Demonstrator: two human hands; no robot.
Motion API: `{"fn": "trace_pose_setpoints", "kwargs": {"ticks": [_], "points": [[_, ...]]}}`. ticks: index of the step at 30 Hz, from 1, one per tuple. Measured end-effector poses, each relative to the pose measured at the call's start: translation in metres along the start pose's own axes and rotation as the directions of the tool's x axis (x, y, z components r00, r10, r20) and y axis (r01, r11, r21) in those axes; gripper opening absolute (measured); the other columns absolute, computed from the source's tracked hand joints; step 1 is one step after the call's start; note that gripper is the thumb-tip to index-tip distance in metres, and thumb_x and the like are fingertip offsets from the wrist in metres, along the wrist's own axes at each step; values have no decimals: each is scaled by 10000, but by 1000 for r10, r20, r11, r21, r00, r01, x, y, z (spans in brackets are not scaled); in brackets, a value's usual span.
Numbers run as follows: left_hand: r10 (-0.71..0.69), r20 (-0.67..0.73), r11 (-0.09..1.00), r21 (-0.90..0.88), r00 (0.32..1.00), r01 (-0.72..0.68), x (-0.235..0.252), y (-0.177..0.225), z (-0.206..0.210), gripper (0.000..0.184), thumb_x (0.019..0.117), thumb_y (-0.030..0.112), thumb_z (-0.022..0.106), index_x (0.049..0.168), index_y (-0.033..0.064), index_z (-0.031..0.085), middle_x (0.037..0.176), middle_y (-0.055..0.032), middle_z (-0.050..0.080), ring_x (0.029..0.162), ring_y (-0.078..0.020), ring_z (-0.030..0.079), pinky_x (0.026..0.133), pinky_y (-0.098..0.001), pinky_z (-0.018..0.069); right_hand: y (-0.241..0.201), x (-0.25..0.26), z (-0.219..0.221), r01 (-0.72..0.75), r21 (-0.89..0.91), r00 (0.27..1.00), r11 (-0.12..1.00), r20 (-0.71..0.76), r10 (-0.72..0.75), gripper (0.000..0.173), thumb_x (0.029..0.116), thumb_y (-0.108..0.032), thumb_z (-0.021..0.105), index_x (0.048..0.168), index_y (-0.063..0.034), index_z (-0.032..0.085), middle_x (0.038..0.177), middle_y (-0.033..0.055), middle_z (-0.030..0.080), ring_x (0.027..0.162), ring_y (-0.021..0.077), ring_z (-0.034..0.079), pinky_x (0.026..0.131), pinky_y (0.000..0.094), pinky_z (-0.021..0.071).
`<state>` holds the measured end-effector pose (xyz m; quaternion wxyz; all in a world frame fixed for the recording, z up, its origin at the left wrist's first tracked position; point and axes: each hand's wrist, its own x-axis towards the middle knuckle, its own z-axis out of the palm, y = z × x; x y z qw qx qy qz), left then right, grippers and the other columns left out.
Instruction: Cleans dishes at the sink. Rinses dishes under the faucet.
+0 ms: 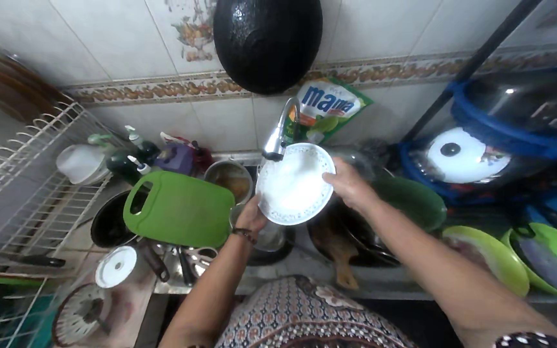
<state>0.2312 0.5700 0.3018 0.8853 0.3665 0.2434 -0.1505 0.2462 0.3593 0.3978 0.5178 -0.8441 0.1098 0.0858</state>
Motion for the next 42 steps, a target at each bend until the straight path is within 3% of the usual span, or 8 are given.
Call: {"fn": "trace_pose_setpoints", "kwargs": {"ticks": [5,17,22,29,33,36,38,42], "points": [[171,-21,972,164,985,-166,20,11,-9,388,1120,203,330,1486,79,361,1265,-182,593,1072,-258,637,910,-444,549,17,15,17,-14,149,1000,989,-26,18,452,1058,-63,526,1492,-135,421,1313,226,598,1048,339,654,814,505,549],[370,78,855,362,926,-372,-14,63,-25,472,1091,90,396,1541,208,315,1241,-162,630,985,-260,694,809,-455,602,51,54,92,-278,390,959,878,166,230,492,1037,-70,574,1499,-103,405,1273,237,598,993,304,658,801,444,565],[418,-53,817,459,907,-349,-39,58,-26,572,1099,164,432,1604,266,184,1273,-210,615,977,-291,705,779,-463,613,52,45,105,-290,353,928,890,330,172,475,1000,-3,586,1456,-34,456,1242,220,607,1007,265,650,834,404,563],[460,-197,853,370,866,-369,-57,39,-42,501,1107,115,362,1584,141,212,1298,-213,577,1003,-243,692,793,-412,610,48,28,86,-303,167,862,938,468,195,356,1059,-84,545,1402,4,516,1220,206,621,951,213,677,779,340,584],[475,-210,859,322,854,-398,-58,30,-54,495,1109,111,345,1580,101,192,1304,-199,563,1025,-217,685,829,-392,607,43,41,73,-166,-35,921,985,351,168,304,1085,-168,520,1315,15,600,1124,208,647,836,205,658,754,335,557],[482,-220,860,302,848,-411,-58,27,-59,491,1108,114,343,1577,95,199,1348,-207,545,1077,-230,668,864,-413,598,43,69,70,110,-265,981,958,182,-63,282,1069,-143,530,1263,15,661,1192,247,675,1027,339,693,932,491,557],[483,-216,861,297,849,-414,-60,26,-60,493,1108,111,337,1578,94,191,1353,-203,539,1074,-222,670,856,-401,602,34,86,73,222,-358,973,907,137,-184,288,1052,-87,534,1277,34,667,1294,290,629,1230,431,598,1073,568,450],[478,-207,867,264,854,-422,-64,24,-59,499,1105,105,338,1581,96,185,1332,-187,560,1052,-199,681,847,-374,606,35,125,87,330,-452,944,829,133,-303,287,1033,-55,543,1260,66,669,1295,306,618,1245,446,589,1084,562,453]]}}
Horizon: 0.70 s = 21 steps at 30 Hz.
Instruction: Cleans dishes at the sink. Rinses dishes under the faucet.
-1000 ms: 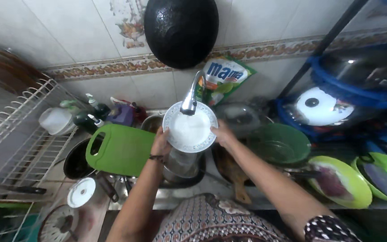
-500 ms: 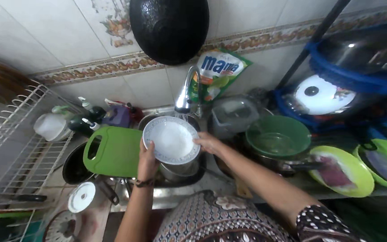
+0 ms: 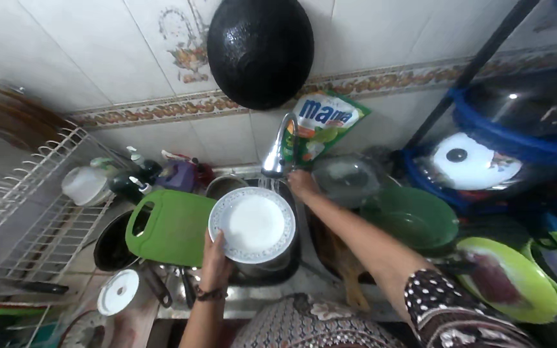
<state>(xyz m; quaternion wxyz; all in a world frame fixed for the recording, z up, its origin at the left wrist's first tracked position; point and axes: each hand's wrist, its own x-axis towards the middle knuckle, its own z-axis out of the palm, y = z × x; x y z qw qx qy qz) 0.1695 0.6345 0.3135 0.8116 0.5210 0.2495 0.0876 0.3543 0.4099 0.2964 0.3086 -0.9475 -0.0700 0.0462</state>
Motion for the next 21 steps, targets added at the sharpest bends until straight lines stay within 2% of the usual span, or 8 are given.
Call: {"fn": "trace_pose_setpoints", "kwargs": {"ticks": [4,8,11,13,15,18,20,21], "points": [[-35,-6,998,-46,999,35,0,-2,0,490,1107,125,346,1578,107,210,1318,-189,581,1055,-221,687,850,-396,610,1,23,15,37,-182,999,983,39,-30,216,1015,-62,580,1109,86,706,1185,299,666,1162,450,635,1009,582,497],[-69,-7,995,-80,998,68,-2,0,5,478,1106,116,342,1568,101,217,1287,-184,595,1033,-214,693,838,-388,612,-18,20,5,45,-244,992,969,123,-15,255,970,-12,617,1191,108,659,1281,316,621,1245,465,588,1051,583,461],[-64,1,993,-100,998,64,-3,-1,6,471,1103,106,344,1560,93,231,1270,-176,610,1022,-208,700,837,-384,615,-21,15,10,56,-222,984,973,178,-16,263,984,-43,613,1201,99,655,1281,327,615,1237,487,583,1040,610,462],[-68,1,993,-100,998,68,-4,-1,6,461,1103,107,346,1551,89,240,1252,-170,619,1006,-207,706,826,-383,620,-35,11,3,34,-281,945,959,321,61,289,1032,-61,549,1257,98,634,1351,308,594,1288,464,559,1075,593,441],[-72,5,991,-109,997,73,-4,1,7,464,1102,106,339,1553,91,233,1251,-169,616,1005,-209,706,823,-389,620,-60,7,-17,30,-376,871,926,464,161,356,1084,-68,445,1382,102,538,1488,289,495,1394,431,479,1128,551,392],[-79,3,989,-123,997,79,-5,-1,8,469,1105,108,340,1561,99,228,1272,-178,609,1019,-220,703,832,-394,618,-45,8,-10,-10,-273,942,962,319,101,308,1020,-49,572,1265,134,601,1372,345,558,1319,490,526,1094,601,421],[-85,2,989,-119,996,85,-4,0,9,481,1105,106,340,1569,106,213,1279,-182,606,1019,-222,704,829,-393,619,-38,15,-16,-89,-90,977,992,184,105,298,979,-24,635,1242,116,630,1319,340,594,1268,472,569,1084,588,432],[-93,-3,990,-110,996,92,-4,0,9,487,1105,104,340,1573,110,203,1280,-183,602,1015,-220,704,824,-392,619,-31,19,-21,-95,53,992,994,92,90,263,972,-3,627,1213,95,670,1227,320,653,1157,441,639,1022,569,482]]}}
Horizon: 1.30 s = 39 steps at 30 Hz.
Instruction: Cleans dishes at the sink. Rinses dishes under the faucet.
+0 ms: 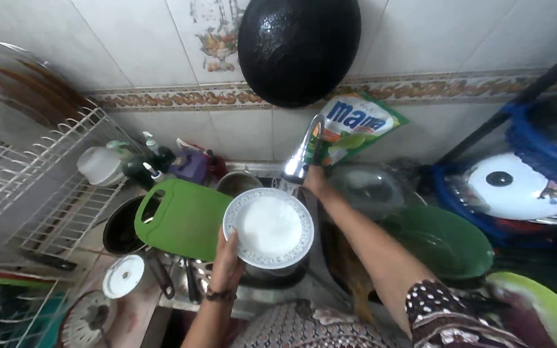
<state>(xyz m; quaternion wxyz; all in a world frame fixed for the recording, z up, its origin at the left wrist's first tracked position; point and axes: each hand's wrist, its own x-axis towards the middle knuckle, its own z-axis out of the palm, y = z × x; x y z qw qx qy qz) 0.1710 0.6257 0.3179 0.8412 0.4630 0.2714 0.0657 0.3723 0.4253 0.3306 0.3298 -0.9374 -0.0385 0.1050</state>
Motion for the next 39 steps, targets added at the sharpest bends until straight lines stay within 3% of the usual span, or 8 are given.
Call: {"fn": "trace_pose_setpoints", "kwargs": {"ticks": [3,7,10,20,30,34,36,39], "points": [[-11,-23,999,33,1000,11,0,-1,0,492,1105,110,351,1575,112,204,1277,-184,600,1008,-217,700,819,-388,617,15,-15,-23,119,543,993,831,-70,-96,260,1063,-92,500,1275,2,616,1017,82,676,798,124,628,691,300,529],[-12,-13,1000,29,1000,12,2,-4,-3,495,1106,122,351,1577,113,199,1284,-185,599,1020,-220,700,830,-395,617,0,-51,-38,292,748,927,596,-69,-369,513,939,-232,593,1400,-25,504,1180,-2,654,988,46,624,816,250,544],[0,-3,1000,19,1000,0,0,-5,-4,494,1102,103,348,1572,108,194,1276,-187,598,1016,-221,701,824,-393,619,-22,-59,-36,358,723,907,591,-118,-405,403,927,-72,677,1297,43,568,1103,41,669,964,26,640,892,220,545],[54,-22,998,-7,998,-54,4,-4,-8,478,1110,118,343,1568,91,212,1302,-199,587,1050,-229,691,858,-399,612,-61,-33,-7,483,592,873,646,-265,-410,306,936,-113,718,1194,35,649,1062,124,705,915,119,692,849,297,589],[161,-56,987,-16,985,-162,24,-8,-14,460,1137,247,230,1557,61,218,1300,-195,583,1077,-229,675,882,-413,601,-69,-39,14,421,551,907,721,-235,-349,675,897,-83,768,1472,26,433,1266,224,635,1071,271,685,922,403,586],[192,-43,981,34,980,-191,24,-9,-11,509,1136,305,173,1521,-9,280,1339,-225,554,1139,-240,638,932,-423,574,-51,-56,38,204,93,960,975,178,-218,861,984,-311,704,1618,4,213,1597,283,360,1474,444,366,1191,601,318],[173,-59,984,42,983,-171,23,-7,-6,541,1135,341,150,1519,-6,306,1356,-224,552,1158,-250,633,942,-437,567,-48,-57,54,178,-147,933,973,338,-120,835,1040,-494,547,1636,-31,189,1696,246,133,1566,460,88,1218,687,115],[174,-50,984,50,984,-171,24,-7,-2,554,1134,356,153,1493,-16,351,1319,-224,581,1126,-249,652,923,-435,576,-45,-54,77,246,-275,916,930,379,-130,800,1062,-566,410,1640,-52,206,1712,234,29,1577,445,-37,1217,707,-12]]}}
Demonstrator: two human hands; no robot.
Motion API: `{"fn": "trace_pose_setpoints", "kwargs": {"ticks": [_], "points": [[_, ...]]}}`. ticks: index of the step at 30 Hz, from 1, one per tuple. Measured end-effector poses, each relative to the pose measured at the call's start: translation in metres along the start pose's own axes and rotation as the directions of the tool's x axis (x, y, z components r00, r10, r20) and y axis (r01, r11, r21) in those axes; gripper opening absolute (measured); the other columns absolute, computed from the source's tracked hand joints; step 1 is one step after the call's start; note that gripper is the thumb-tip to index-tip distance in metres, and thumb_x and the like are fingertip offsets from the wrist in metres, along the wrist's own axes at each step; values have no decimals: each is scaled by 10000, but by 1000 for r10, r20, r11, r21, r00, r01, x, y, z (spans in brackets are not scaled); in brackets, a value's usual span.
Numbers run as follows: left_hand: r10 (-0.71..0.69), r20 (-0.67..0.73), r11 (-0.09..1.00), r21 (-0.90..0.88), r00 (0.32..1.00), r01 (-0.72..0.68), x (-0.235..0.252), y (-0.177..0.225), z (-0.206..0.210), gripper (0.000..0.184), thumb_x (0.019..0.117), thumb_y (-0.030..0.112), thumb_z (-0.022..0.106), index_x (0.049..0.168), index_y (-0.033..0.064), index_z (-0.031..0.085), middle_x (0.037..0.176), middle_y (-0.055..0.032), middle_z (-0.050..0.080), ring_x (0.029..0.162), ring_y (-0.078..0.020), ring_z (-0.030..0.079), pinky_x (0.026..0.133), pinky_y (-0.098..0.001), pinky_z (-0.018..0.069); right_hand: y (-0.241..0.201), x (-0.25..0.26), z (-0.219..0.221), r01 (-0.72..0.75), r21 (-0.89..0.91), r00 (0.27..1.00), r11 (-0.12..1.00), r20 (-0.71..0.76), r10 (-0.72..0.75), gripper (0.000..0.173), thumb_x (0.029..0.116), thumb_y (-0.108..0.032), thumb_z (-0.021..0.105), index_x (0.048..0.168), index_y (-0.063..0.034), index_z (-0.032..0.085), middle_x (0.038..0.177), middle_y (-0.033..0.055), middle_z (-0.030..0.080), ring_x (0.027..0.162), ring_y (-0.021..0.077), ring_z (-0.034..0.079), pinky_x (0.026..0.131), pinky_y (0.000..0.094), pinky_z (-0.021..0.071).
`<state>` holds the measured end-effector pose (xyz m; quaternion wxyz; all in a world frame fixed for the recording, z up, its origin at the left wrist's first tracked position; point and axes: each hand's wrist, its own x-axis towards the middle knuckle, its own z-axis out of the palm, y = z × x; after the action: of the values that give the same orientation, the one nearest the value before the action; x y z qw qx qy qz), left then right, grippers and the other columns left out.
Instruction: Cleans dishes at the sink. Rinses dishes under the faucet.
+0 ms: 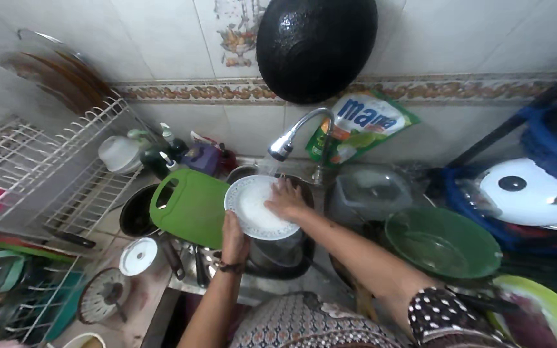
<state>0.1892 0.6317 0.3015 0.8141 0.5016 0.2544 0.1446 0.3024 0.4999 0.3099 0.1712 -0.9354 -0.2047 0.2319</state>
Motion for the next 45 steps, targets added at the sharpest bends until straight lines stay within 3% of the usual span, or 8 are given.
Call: {"fn": "trace_pose_setpoints", "kwargs": {"ticks": [9,12,14,19,25,33,40,45], "points": [[-57,115,997,-43,992,62,7,-2,9,560,1128,374,137,1482,1,360,1245,-169,617,1078,-199,652,924,-396,565,-38,-2,13,467,126,852,875,200,-484,561,1140,-334,241,1659,-131,174,1732,138,70,1592,381,34,1183,745,59],[-73,99,997,-16,992,75,11,-1,8,563,1124,397,139,1382,-12,427,1059,-120,638,909,-154,660,795,-345,581,-31,-28,11,574,236,760,784,204,-617,538,1127,-211,270,1628,-21,224,1712,169,161,1589,327,139,1238,630,134],[-57,83,998,-13,995,59,13,-3,5,588,1125,399,126,1460,-9,384,1201,-163,621,1026,-185,656,873,-373,574,-17,-53,4,621,240,718,746,207,-664,508,1125,-168,304,1598,16,291,1683,188,249,1572,321,219,1259,531,191],[19,77,1000,-15,997,-17,14,-5,0,549,1131,349,143,1508,-5,327,1317,-205,584,1129,-228,649,938,-414,573,41,-83,-12,493,101,843,864,188,-503,468,1124,-256,359,1491,-10,512,1562,177,482,1499,359,379,1241,572,223],[-29,65,999,33,997,27,9,-7,7,578,1130,368,133,1511,-13,344,1352,-219,570,1166,-238,635,966,-427,559,55,-38,-31,87,-139,994,986,72,-77,609,1107,-415,393,1609,-76,328,1712,175,154,1583,409,69,1230,680,75],[-116,167,992,-29,979,122,19,-10,23,600,1124,391,120,1480,-18,376,1286,-210,611,1119,-243,657,936,-427,572,1,4,1,312,-13,950,950,25,-311,644,1107,-471,342,1652,-147,229,1718,202,79,1572,462,-37,1169,774,-25],[-163,125,986,0,979,164,28,-6,25,621,1116,443,123,1481,18,390,1268,-204,612,1088,-251,652,912,-430,565,19,-67,-23,497,-1,839,868,254,-480,495,1134,-284,307,1602,-142,377,1675,82,323,1569,346,218,1216,692,139],[-170,145,984,-33,975,176,32,-13,28,590,1119,438,170,1478,34,405,1273,-196,620,1097,-256,656,917,-432,565,75,-80,-17,153,161,935,975,-343,-91,416,1049,-222,558,1380,22,618,1528,275,469,1486,437,350,1225,583,260]]}}
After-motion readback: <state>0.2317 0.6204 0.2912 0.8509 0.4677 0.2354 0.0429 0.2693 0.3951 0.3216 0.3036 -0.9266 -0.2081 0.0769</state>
